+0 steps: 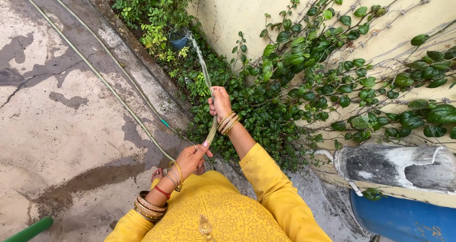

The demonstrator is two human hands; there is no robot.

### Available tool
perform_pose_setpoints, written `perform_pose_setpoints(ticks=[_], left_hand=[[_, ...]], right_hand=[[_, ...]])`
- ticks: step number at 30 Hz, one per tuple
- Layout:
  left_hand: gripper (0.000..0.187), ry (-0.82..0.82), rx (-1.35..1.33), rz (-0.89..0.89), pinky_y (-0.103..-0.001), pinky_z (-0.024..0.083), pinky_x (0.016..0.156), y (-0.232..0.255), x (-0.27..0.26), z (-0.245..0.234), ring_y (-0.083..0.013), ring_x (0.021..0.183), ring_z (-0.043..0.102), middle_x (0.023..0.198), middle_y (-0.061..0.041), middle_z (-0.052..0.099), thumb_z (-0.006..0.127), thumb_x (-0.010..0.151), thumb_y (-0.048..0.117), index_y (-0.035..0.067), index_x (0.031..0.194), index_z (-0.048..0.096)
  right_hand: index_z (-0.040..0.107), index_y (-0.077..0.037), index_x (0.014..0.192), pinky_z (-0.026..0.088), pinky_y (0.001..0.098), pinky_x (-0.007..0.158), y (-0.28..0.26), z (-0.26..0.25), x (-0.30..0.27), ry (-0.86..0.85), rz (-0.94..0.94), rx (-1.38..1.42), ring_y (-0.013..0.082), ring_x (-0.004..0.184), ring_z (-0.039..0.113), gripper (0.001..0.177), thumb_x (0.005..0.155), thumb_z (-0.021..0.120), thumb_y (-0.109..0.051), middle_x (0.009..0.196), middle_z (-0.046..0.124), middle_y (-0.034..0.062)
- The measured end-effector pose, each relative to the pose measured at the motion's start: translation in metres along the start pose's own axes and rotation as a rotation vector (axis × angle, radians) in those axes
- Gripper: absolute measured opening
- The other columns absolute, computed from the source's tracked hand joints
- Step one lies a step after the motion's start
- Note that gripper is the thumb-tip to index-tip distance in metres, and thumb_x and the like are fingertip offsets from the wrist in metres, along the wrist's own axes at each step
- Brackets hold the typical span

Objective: Watering various potted and ground plants with a garden hose.

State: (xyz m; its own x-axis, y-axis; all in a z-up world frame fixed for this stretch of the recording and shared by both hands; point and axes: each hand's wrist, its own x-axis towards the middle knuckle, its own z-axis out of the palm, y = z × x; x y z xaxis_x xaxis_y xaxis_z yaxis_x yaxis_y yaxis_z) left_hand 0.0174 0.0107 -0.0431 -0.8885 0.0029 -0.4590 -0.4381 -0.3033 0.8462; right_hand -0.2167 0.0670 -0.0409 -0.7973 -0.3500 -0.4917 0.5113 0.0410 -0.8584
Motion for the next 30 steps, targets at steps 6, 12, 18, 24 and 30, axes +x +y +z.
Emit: perform_pose_setpoints(ticks=[6,12,18,24,30], left_hand=[[0.055,-0.040,-0.089,-0.026,-0.027,0.032,0.046,-0.004,-0.009,-0.002,-0.0077,0.047,0.039,0.053,0.002,0.043,0.051,0.103,0.051,0.002,0.091,0.073],[0.054,-0.022,-0.114,-0.029,-0.028,0.033,0.046,0.002,-0.017,-0.009,-0.0088,0.047,0.041,0.053,0.002,0.042,0.050,0.102,0.050,0.002,0.091,0.071],[0.054,-0.039,-0.112,-0.037,-0.027,0.031,0.046,-0.009,-0.022,-0.014,-0.0080,0.048,0.038,0.054,0.002,0.042,0.051,0.102,0.050,0.001,0.091,0.071],[0.054,-0.098,-0.053,-0.028,-0.025,0.032,0.046,-0.020,-0.028,-0.018,-0.0066,0.049,0.040,0.056,0.003,0.046,0.051,0.103,0.050,0.001,0.090,0.071],[0.054,-0.160,0.030,-0.046,-0.025,0.031,0.044,-0.021,-0.040,-0.025,-0.0063,0.047,0.040,0.054,0.004,0.045,0.049,0.103,0.049,0.002,0.088,0.072]], right_hand=[[0.050,-0.014,0.116,0.027,0.0225,0.033,-0.005,0.022,-0.008,-0.135,0.057,-0.047,0.0051,0.041,0.034,0.020,0.098,0.041,-0.017,0.065,0.052,0.0012],[0.050,-0.014,0.116,0.027,0.0228,0.032,-0.006,0.032,-0.012,-0.144,0.035,-0.071,0.0053,0.040,0.034,0.020,0.099,0.040,-0.017,0.065,0.052,0.0008],[0.052,-0.014,0.117,0.027,0.0232,0.032,0.010,0.029,-0.014,-0.113,0.060,-0.079,0.0059,0.040,0.034,0.021,0.100,0.040,-0.017,0.064,0.052,0.0020],[0.049,-0.015,0.116,0.027,0.0230,0.034,0.034,0.017,-0.017,-0.117,0.136,-0.071,0.0062,0.041,0.035,0.017,0.102,0.041,-0.020,0.067,0.052,0.0024],[0.050,-0.016,0.116,0.028,0.0230,0.034,0.052,0.011,-0.029,-0.076,0.183,-0.072,0.0061,0.042,0.034,0.019,0.102,0.039,-0.022,0.067,0.050,0.0024]])
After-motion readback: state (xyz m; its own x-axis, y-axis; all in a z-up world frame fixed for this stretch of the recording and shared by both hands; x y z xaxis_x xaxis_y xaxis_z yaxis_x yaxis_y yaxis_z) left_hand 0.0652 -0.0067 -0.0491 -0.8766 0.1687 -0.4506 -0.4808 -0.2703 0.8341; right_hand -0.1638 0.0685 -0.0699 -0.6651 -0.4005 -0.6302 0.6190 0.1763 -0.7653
